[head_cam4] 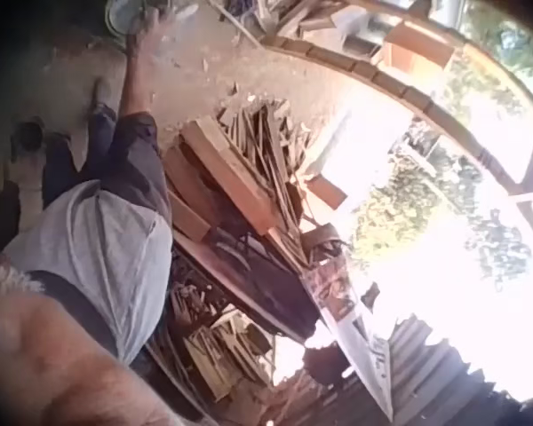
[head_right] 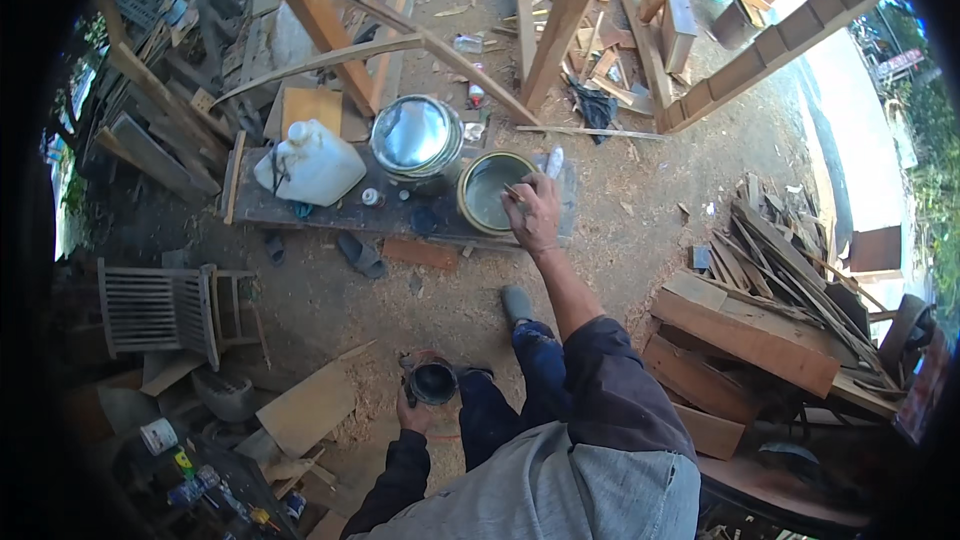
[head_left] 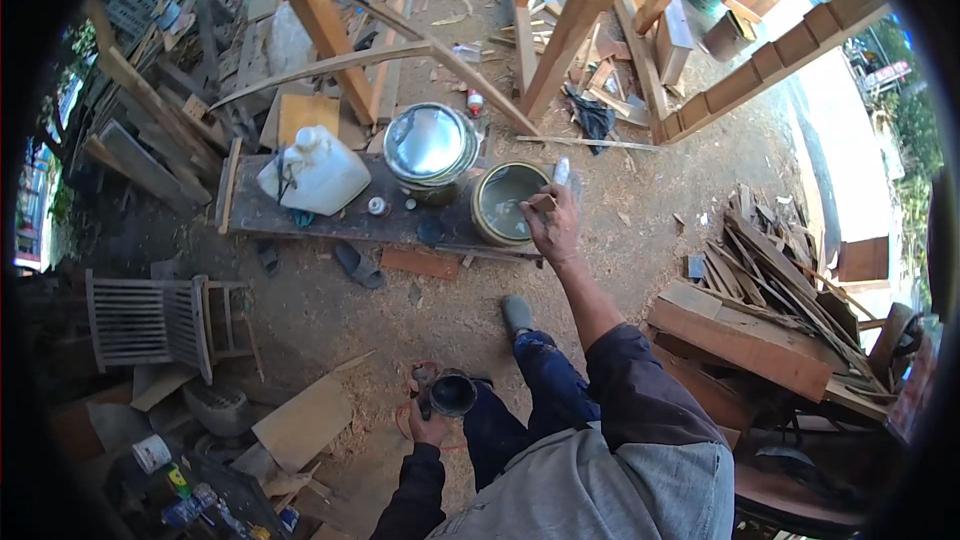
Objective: The person sands the surface of a wooden cabinet with sandpaper and wipes the dust away with a cloth. They then move to a workbench to mix paint in a small container and prepare a spray gun by assembling its components.
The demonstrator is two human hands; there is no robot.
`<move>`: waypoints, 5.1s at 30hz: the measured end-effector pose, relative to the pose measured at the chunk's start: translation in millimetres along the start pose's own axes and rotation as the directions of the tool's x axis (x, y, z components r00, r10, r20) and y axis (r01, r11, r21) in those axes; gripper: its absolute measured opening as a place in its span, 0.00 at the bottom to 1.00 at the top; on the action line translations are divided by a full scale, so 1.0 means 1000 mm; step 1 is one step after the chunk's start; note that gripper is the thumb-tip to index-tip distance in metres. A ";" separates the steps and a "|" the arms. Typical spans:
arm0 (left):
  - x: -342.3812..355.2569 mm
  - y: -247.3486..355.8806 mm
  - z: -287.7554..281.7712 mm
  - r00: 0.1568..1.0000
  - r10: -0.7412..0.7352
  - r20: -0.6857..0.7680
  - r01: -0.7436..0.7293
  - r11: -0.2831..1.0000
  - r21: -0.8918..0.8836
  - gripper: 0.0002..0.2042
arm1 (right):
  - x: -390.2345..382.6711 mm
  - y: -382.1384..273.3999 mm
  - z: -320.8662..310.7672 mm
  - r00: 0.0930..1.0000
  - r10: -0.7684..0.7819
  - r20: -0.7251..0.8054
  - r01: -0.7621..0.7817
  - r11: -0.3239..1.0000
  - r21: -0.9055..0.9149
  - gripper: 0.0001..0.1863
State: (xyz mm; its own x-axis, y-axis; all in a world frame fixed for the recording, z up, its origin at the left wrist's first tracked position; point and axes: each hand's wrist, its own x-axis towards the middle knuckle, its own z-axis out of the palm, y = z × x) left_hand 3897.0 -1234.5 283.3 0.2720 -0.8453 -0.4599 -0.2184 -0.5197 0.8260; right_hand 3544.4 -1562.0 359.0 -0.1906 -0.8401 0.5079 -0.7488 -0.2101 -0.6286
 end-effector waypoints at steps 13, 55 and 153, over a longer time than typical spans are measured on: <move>0.031 -0.017 0.099 0.991 -0.131 -0.010 0.131 0.991 0.022 0.29 | 0.102 0.121 0.067 0.680 -0.053 0.731 -0.070 0.988 0.137 0.26; -0.038 0.243 0.101 0.935 0.308 0.176 -0.337 0.925 0.174 0.25 | 0.080 -0.148 -0.288 0.961 -0.254 -0.109 0.236 0.959 -0.155 0.16; -0.027 0.252 0.135 0.911 0.359 0.201 -0.367 0.930 0.002 0.25 | 0.065 -0.181 -0.296 0.762 -0.617 -0.197 0.479 0.742 -0.470 0.15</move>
State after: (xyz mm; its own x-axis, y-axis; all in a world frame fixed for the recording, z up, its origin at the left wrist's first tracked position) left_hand 3707.9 -1359.1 460.0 -0.0192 -0.9819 -0.1885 -0.3052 -0.1738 0.9363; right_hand 3479.3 -1430.6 680.0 0.1915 -0.4124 0.8906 -0.9448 -0.3232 0.0534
